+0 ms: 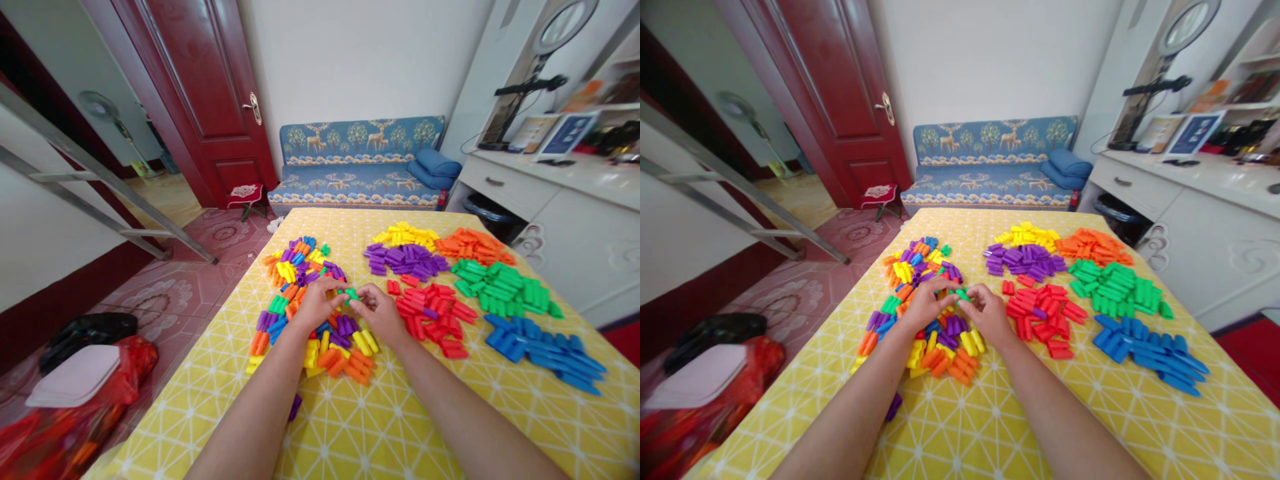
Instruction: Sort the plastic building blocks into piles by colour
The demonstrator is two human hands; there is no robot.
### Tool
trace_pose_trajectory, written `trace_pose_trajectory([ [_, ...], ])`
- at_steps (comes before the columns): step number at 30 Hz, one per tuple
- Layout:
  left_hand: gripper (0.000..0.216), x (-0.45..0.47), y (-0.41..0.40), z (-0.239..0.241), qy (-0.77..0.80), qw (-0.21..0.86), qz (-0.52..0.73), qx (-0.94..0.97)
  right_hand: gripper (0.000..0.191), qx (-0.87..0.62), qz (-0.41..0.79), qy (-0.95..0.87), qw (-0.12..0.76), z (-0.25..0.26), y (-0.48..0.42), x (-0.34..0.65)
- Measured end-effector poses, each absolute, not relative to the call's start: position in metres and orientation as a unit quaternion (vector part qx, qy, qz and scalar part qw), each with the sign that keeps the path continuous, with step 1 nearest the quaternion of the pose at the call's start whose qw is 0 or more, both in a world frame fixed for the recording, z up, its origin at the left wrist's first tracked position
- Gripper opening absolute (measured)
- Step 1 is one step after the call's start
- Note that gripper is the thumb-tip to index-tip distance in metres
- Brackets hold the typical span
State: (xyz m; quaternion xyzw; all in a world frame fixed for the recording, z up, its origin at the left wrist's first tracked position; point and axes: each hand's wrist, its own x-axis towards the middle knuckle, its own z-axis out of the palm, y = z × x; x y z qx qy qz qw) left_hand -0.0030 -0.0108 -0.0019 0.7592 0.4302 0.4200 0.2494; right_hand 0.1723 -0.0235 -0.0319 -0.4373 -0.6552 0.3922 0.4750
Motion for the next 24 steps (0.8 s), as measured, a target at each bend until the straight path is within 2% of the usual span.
trace_pose_trajectory([
  [24, 0.017, -0.0035, -0.0094, -0.0037, 0.429, 0.247, 0.418, 0.762, 0.018, -0.438, 0.397, -0.653, 0.473, -0.0334, -0.0225, 0.1732],
])
